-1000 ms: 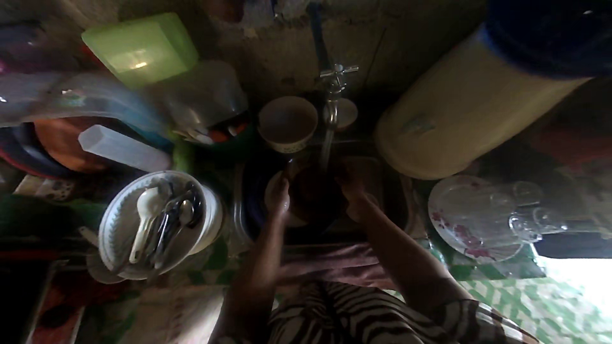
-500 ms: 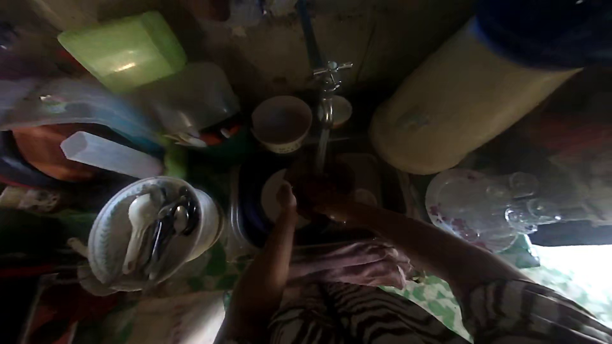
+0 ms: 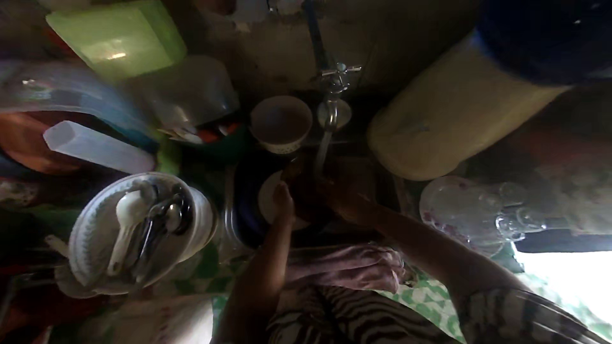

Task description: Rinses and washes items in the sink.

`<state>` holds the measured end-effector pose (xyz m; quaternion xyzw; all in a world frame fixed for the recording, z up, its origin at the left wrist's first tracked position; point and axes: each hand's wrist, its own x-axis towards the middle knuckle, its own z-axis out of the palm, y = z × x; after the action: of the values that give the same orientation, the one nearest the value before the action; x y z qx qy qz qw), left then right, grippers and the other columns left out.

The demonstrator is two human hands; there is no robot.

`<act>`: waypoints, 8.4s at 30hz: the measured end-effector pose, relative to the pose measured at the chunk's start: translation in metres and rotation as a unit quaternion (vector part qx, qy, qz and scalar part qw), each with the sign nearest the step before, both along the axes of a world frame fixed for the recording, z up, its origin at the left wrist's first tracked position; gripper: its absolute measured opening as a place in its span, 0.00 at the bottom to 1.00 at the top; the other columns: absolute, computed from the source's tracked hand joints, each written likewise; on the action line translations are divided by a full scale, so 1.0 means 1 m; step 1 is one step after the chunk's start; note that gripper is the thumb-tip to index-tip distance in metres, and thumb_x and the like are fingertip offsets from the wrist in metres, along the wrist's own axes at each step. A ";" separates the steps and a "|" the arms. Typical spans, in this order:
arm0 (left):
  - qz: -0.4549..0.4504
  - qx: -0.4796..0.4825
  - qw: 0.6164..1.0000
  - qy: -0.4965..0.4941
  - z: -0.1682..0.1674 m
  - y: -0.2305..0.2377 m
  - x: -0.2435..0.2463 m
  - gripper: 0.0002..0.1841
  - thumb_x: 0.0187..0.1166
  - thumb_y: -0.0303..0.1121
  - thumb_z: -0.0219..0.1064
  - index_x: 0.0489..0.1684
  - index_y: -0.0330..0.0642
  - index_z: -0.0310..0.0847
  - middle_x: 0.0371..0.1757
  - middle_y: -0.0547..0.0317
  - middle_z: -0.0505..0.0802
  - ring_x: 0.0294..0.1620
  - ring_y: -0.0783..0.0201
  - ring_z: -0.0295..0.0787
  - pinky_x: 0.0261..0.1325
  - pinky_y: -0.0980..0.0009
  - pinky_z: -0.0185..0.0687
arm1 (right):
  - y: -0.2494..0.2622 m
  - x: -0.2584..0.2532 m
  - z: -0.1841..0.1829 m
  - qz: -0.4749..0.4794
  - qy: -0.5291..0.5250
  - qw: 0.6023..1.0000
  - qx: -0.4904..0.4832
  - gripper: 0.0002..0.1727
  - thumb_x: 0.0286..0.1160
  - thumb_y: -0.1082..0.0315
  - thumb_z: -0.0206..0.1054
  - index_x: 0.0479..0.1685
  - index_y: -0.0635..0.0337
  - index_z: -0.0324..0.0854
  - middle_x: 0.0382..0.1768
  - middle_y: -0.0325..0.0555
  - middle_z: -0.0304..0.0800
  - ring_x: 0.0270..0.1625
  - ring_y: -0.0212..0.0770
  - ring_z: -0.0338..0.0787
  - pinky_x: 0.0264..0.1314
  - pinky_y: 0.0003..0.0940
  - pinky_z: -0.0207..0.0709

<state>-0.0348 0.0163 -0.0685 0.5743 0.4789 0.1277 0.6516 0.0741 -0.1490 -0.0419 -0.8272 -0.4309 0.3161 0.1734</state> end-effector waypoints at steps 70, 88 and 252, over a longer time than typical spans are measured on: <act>-0.285 0.255 0.918 0.103 0.083 0.000 0.028 0.28 0.98 0.42 0.38 0.84 0.30 0.66 0.85 0.34 0.74 0.88 0.42 0.66 0.89 0.46 0.58 | 0.019 -0.037 0.027 -0.268 0.162 0.932 0.182 0.23 0.90 0.64 0.59 0.79 0.66 0.73 0.68 0.62 0.85 0.70 0.52 0.86 0.77 0.49 0.76; -0.231 0.376 0.894 0.073 0.039 0.001 0.091 0.25 0.96 0.39 0.44 0.87 0.42 0.67 0.87 0.45 0.74 0.87 0.46 0.67 0.87 0.45 0.62 | -0.016 0.019 -0.014 -0.494 0.378 0.630 0.465 0.19 0.92 0.63 0.51 0.75 0.56 0.72 0.53 0.45 0.87 0.50 0.38 0.89 0.53 0.42 0.87; -0.141 -0.033 0.968 -0.206 0.016 0.014 0.032 0.12 0.83 0.26 0.64 0.61 0.34 0.79 0.54 0.52 0.89 0.55 0.64 0.85 0.63 0.61 0.83 | -0.063 0.018 -0.033 -0.501 0.323 0.692 0.407 0.19 0.93 0.62 0.51 0.77 0.55 0.67 0.53 0.41 0.83 0.50 0.31 0.85 0.52 0.34 0.84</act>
<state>-0.0032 0.0304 -0.0520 0.5758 0.2530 0.1343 0.7658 0.0918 -0.2125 -0.0752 -0.6154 0.0431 0.2238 0.7546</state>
